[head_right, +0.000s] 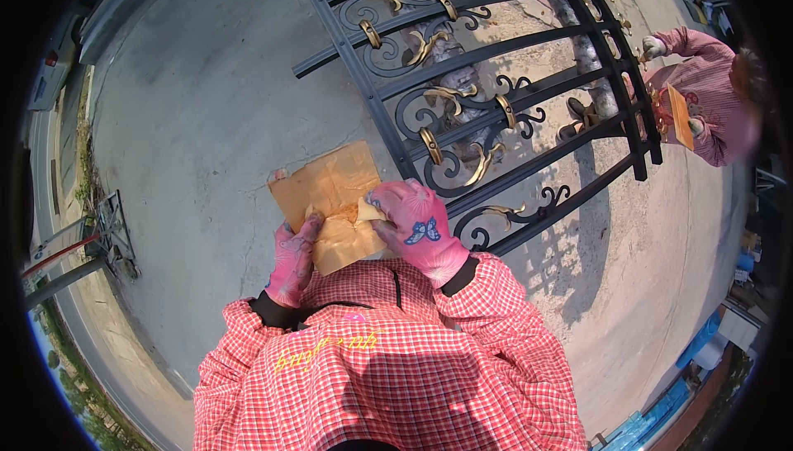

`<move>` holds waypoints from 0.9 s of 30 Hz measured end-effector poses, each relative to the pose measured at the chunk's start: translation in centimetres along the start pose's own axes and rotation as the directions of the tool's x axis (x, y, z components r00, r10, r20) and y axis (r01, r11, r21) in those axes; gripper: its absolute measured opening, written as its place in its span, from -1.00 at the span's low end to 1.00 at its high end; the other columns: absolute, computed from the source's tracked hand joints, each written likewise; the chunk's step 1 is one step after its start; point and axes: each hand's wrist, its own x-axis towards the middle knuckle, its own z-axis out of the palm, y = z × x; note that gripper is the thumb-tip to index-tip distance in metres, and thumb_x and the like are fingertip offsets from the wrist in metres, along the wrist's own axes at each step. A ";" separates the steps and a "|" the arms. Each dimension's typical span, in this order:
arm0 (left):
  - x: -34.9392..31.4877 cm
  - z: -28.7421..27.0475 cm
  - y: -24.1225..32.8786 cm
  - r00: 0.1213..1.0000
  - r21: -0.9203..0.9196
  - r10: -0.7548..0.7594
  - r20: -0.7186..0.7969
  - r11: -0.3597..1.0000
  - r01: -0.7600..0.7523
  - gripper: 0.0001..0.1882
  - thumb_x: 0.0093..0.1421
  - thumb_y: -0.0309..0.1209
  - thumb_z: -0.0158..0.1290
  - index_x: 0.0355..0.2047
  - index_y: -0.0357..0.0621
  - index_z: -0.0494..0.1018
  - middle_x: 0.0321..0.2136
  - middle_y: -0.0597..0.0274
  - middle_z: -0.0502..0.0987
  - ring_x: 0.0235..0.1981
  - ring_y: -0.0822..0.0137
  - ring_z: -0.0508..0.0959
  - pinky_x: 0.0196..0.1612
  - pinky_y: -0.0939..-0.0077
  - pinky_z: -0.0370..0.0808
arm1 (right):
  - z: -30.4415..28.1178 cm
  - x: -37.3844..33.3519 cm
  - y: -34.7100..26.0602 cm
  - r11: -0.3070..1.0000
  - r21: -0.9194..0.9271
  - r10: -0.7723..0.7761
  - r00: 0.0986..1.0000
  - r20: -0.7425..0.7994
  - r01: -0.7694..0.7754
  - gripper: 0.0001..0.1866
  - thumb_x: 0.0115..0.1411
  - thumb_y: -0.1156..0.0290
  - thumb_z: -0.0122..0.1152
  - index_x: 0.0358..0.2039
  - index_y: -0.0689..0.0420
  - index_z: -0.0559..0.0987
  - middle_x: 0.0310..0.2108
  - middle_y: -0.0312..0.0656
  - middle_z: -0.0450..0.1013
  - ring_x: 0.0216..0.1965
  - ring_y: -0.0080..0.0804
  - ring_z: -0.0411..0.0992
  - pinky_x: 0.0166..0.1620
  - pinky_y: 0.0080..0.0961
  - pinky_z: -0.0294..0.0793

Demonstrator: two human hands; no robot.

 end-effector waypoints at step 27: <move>1.0 -4.2 -1.8 0.996 -0.018 0.020 0.086 1.000 -0.018 -0.49 0.17 -0.28 0.10 0.03 -0.34 0.26 -0.12 0.11 0.44 -0.18 0.30 0.51 -0.14 0.45 0.50 | -5.5 -16.4 16.3 0.810 0.040 0.514 0.677 -0.527 -0.585 -0.61 -0.16 0.56 0.26 -0.21 0.14 0.55 -0.28 -0.11 0.47 -0.22 -0.16 0.46 -0.16 -0.40 0.46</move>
